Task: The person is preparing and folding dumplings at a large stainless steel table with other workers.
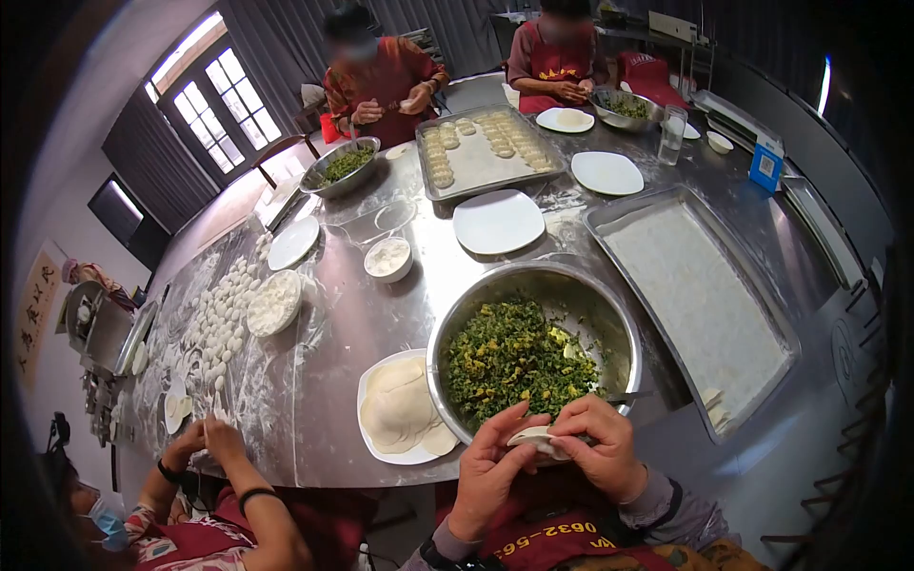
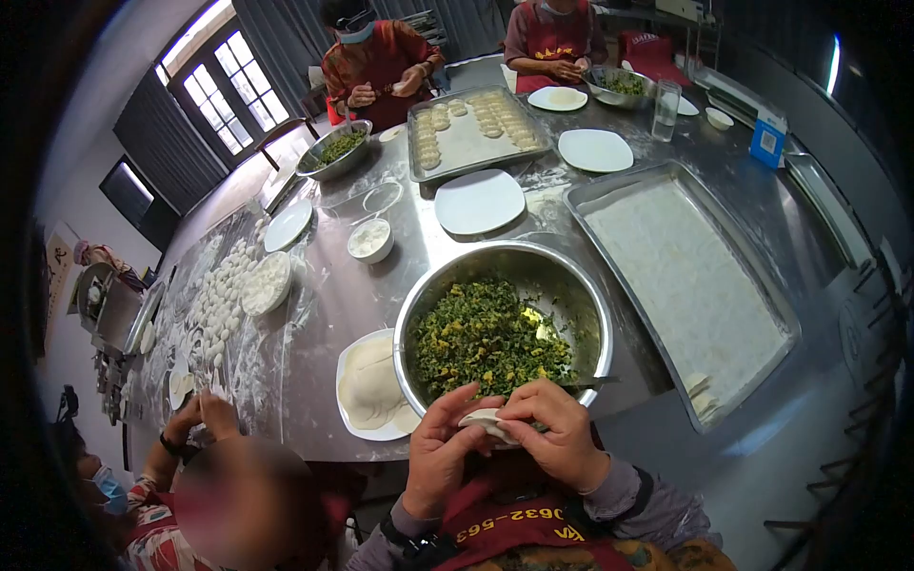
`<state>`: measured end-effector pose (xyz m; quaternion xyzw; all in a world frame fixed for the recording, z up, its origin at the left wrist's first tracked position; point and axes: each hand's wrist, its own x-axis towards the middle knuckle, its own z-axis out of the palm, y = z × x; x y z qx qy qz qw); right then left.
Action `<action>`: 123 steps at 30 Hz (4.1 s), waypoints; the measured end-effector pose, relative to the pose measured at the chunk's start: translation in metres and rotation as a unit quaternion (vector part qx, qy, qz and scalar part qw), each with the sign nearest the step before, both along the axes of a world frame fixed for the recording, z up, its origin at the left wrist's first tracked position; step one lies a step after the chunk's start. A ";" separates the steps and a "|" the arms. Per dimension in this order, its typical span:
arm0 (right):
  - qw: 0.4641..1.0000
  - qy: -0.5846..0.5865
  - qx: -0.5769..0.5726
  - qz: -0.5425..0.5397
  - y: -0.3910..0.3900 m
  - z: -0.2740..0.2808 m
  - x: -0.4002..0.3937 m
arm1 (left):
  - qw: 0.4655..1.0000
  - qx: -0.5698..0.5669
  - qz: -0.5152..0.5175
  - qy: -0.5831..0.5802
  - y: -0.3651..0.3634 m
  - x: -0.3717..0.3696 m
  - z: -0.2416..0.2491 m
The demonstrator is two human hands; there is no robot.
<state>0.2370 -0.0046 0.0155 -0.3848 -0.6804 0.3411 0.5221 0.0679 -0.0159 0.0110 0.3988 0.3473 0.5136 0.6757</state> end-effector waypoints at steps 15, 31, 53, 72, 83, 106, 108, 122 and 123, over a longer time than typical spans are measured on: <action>1.000 -0.012 -0.022 0.009 0.002 0.002 -0.003 | 0.966 0.145 -0.028 0.212 0.002 -0.003 0.000; 0.998 0.056 -0.009 -0.003 0.008 0.002 -0.021 | 0.998 0.050 0.035 0.030 0.001 0.003 0.003; 1.000 0.002 0.017 -0.013 0.008 0.000 -0.020 | 0.997 0.048 0.062 0.026 0.000 0.003 -0.004; 0.998 0.052 -0.030 -0.025 0.011 -0.004 -0.026 | 0.992 0.084 0.028 0.091 -0.005 -0.001 -0.012; 0.999 0.011 0.030 -0.027 0.014 0.002 -0.029 | 0.989 0.118 0.056 0.075 -0.007 0.003 -0.013; 0.989 0.028 -0.027 0.144 0.026 0.007 -0.015 | 0.996 0.084 0.003 0.001 0.000 0.000 0.001; 0.991 0.017 0.008 0.131 0.027 0.000 -0.013 | 0.997 0.067 0.019 0.012 0.002 0.004 0.010; 0.987 0.058 0.000 0.150 0.028 0.002 -0.008 | 0.999 -0.003 -0.040 0.026 0.004 0.002 0.012; 0.988 0.049 0.000 0.146 0.026 0.002 -0.008 | 0.998 -0.001 -0.043 0.036 0.003 0.002 0.013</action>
